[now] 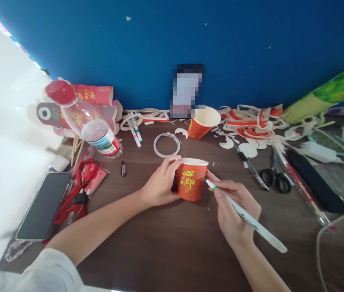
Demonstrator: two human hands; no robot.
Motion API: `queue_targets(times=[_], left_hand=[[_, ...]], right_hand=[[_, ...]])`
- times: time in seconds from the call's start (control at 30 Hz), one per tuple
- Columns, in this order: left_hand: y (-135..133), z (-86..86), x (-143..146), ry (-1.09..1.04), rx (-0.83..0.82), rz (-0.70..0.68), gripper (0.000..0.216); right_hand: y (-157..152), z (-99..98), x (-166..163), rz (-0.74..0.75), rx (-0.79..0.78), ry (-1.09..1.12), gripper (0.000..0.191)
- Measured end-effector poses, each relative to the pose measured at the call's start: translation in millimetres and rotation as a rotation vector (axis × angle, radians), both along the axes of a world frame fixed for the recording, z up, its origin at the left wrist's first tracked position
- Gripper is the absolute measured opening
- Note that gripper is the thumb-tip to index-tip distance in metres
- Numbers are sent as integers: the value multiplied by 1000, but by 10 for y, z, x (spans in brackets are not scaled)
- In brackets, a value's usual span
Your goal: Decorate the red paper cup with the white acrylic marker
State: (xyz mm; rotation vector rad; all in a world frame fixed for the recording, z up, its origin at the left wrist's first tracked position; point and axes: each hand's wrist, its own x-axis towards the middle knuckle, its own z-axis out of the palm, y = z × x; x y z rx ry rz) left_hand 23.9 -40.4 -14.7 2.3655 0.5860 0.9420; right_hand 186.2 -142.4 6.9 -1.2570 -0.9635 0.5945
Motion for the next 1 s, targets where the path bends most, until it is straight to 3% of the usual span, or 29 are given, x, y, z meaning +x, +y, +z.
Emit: queue_targets(times=[0.67,1.0], left_hand=[[-4,-2,-2,15,-23,0,99],[-12,6,5,9,10,4,100]], right_hand=[[8,-15,4,-37,-37,13,10],[-19,19,25,99,42,-13,8]])
